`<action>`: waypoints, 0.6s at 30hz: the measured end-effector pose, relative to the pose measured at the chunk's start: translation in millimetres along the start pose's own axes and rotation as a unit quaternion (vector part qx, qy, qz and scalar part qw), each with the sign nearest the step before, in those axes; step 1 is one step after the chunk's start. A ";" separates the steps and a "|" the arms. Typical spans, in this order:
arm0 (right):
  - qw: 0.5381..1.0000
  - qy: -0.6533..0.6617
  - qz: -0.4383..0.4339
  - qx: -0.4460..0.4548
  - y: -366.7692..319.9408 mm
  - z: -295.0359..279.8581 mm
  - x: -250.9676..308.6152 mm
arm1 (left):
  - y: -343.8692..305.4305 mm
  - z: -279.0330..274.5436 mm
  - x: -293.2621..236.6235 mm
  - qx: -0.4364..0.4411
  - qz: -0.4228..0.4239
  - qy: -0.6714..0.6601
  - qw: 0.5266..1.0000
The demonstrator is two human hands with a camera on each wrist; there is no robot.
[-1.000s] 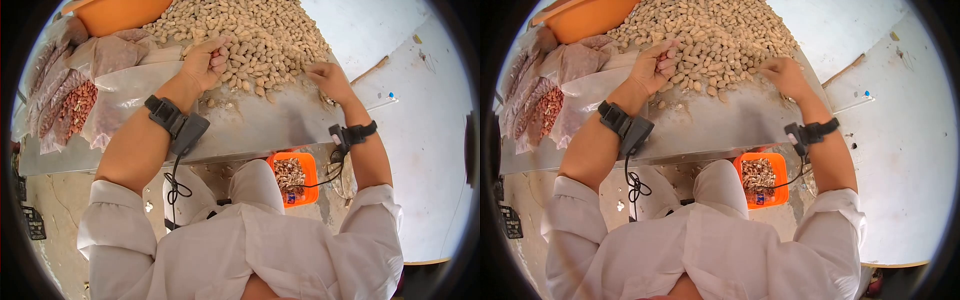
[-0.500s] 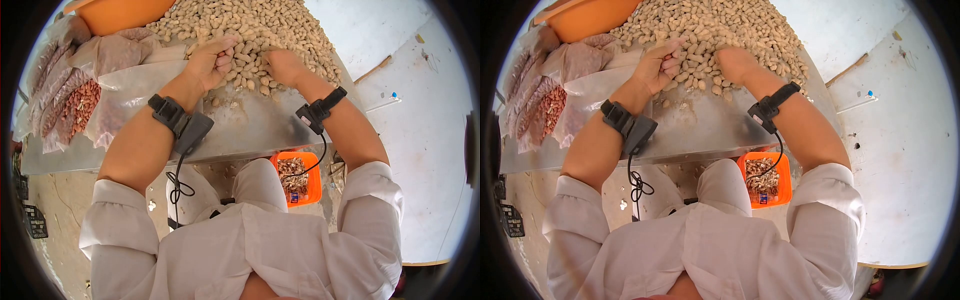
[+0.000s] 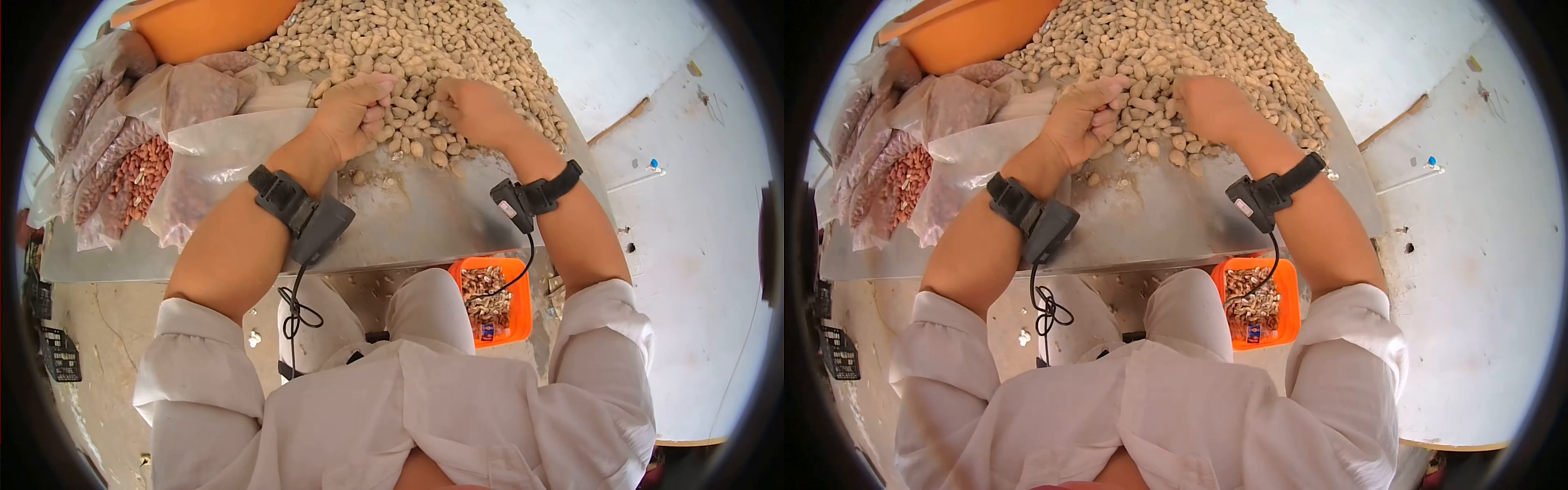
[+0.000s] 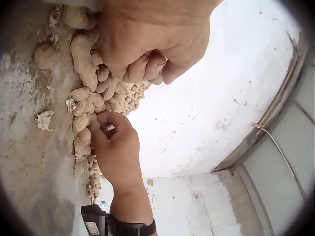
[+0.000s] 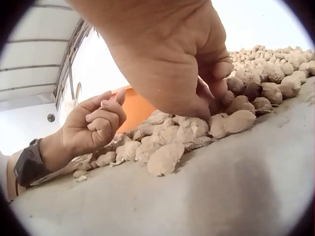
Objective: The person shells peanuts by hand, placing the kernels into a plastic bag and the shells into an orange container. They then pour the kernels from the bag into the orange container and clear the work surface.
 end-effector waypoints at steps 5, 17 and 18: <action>0.987 0.157 -0.029 -0.029 9.0 -6.1 1.7 | -5.4 6.9 3.3 -0.004 0.002 0.069 0.998; 0.840 0.537 -0.015 -0.071 7.7 -3.4 10.1 | -5.8 14.2 3.2 -0.008 0.018 0.269 0.963; 0.828 0.556 -0.017 -0.071 6.9 0.0 9.4 | -4.8 14.5 6.7 0.006 0.005 0.275 0.961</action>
Point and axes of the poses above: each hand's wrist, its own y-axis towards the middle knuckle, its own z-axis out of the palm, x = y × z, the point moved 8 cm from there along y, towards the middle knuckle
